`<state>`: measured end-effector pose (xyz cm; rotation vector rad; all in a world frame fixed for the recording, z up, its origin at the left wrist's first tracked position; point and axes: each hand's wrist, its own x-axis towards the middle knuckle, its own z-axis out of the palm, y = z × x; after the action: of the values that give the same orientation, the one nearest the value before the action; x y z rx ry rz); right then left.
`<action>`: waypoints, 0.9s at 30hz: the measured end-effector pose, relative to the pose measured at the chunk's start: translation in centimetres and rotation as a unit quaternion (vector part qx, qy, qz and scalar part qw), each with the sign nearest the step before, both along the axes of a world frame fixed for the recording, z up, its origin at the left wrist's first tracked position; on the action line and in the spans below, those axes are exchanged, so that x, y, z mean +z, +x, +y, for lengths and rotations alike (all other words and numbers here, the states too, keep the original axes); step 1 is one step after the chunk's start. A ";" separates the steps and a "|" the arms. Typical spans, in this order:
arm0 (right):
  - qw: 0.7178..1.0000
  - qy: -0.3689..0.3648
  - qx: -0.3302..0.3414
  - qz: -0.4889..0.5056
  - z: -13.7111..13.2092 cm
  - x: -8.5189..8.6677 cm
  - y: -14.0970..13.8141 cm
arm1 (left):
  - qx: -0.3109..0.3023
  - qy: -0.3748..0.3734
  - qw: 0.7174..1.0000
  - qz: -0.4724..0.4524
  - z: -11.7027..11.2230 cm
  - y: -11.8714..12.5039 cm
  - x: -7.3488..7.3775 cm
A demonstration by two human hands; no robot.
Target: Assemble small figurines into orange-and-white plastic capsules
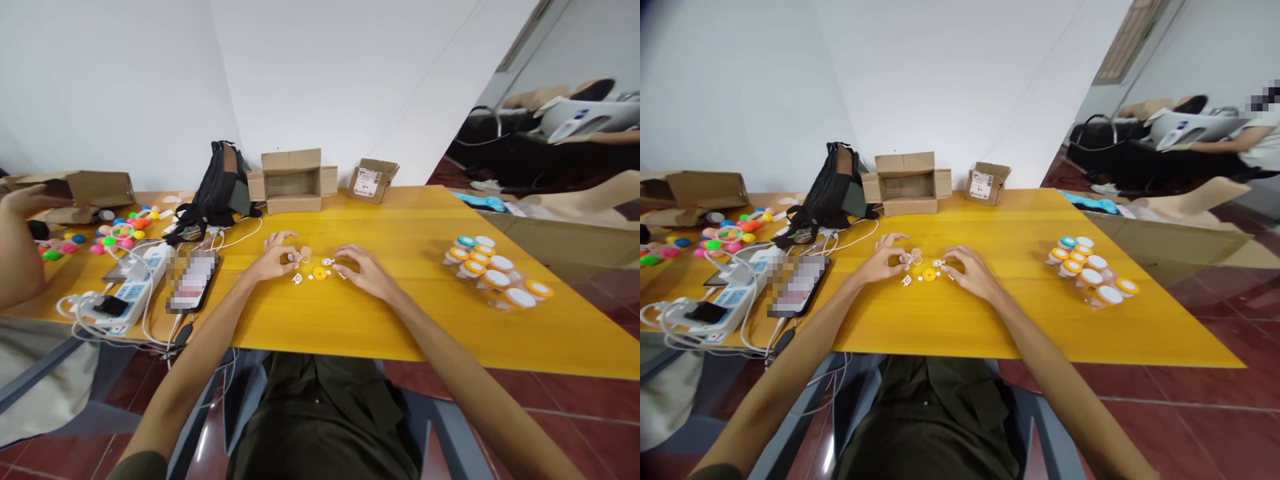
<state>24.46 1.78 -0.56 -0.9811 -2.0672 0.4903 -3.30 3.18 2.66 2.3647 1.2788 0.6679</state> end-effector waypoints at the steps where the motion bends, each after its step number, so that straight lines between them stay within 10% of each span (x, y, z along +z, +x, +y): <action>1: 1.000 0.002 -0.001 -0.005 -0.2 0.1 0.0 | -0.002 -0.002 1.000 0.003 0.1 -0.1 -0.1; 27: 0.986 0.063 0.009 -0.155 -1.6 0.8 -2.7 | -0.023 0.049 0.998 -0.032 -0.5 0.9 0.6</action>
<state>21.76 0.17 0.24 -1.0147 -2.3529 0.2228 -2.39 2.70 3.22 2.4218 1.1873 0.8034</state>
